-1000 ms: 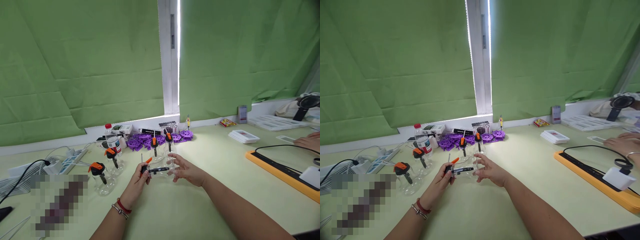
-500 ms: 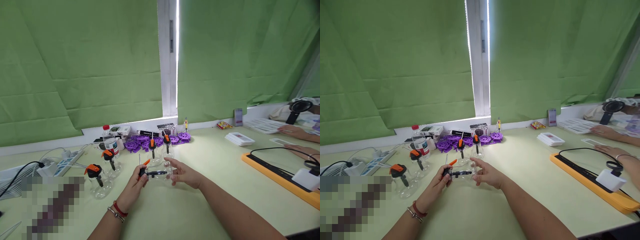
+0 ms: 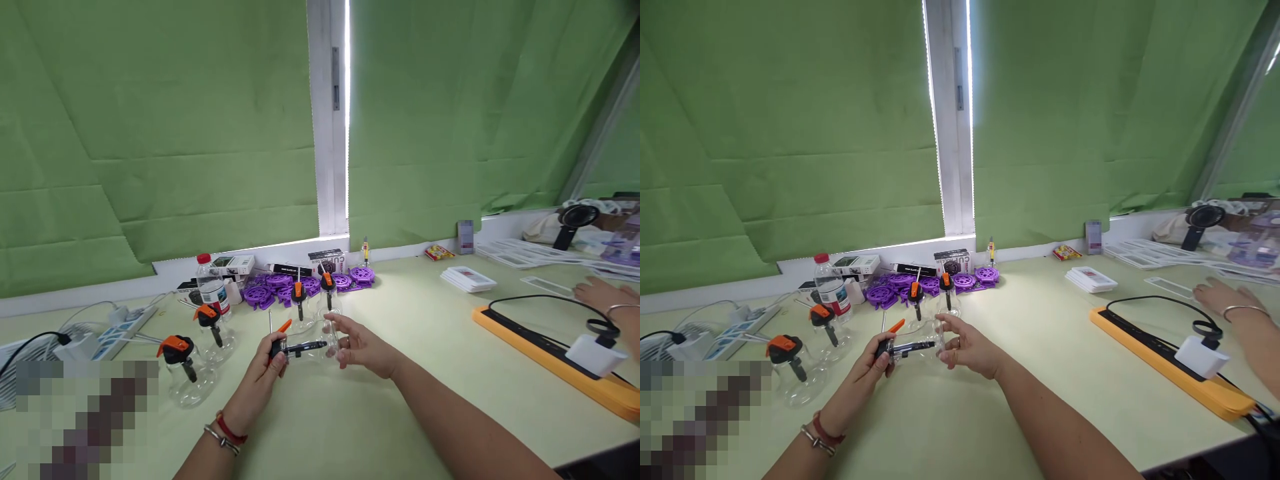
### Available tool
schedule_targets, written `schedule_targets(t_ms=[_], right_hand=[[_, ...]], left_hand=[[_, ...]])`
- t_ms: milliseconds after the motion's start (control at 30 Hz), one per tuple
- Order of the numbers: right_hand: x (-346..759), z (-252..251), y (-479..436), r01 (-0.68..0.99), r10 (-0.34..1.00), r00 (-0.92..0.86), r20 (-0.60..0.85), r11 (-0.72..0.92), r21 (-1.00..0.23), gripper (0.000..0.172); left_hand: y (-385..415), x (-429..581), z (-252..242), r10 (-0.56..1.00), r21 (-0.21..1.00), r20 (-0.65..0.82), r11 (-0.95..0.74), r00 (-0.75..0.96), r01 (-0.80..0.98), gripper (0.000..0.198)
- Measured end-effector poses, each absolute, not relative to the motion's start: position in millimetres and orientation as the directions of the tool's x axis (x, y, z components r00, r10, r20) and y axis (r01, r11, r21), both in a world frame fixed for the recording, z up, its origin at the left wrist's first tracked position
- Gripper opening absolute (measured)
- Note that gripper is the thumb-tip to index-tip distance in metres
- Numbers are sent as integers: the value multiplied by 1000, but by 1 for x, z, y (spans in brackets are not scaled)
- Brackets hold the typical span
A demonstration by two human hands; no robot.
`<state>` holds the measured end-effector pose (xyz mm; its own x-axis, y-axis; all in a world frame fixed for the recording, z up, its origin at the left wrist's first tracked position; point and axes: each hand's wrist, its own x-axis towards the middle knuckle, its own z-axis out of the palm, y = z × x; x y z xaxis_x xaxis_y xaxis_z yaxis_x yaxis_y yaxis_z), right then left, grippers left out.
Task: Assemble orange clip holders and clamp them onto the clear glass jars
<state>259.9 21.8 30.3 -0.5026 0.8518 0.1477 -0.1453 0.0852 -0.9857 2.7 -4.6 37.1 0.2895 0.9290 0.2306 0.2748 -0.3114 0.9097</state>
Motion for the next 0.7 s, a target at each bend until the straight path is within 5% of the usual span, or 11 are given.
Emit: schedule_targets(t_ms=[100, 200, 333, 467, 567, 700], right_hand=[[256, 25, 25, -41, 869, -494, 17, -4, -999, 60], [253, 20, 29, 98, 869, -482, -113, -75, -992, 80], [259, 25, 27, -36, 881, -470, 50, 38, -999, 58], [262, 30, 24, -124, 857, -485, 174, 129, -984, 81], [257, 26, 25, -60, 870, -487, 73, 50, -997, 65], [253, 23, 27, 81, 864, -493, -104, -74, -994, 84]], left_hand=[[-5, 5, 36, 918, 896, 256, -343, 303, 281, 45], [-5, 6, 34, 913, 895, 258, -349, 316, 278, 46], [-3, 4, 36, 926, 911, 244, -321, 288, 259, 44], [-2, 2, 36, 922, 907, 247, -328, 298, 263, 45], [-3, 4, 35, 912, 898, 259, -349, 317, 269, 46], [-4, 5, 35, 916, 911, 235, -324, 324, 257, 47]])
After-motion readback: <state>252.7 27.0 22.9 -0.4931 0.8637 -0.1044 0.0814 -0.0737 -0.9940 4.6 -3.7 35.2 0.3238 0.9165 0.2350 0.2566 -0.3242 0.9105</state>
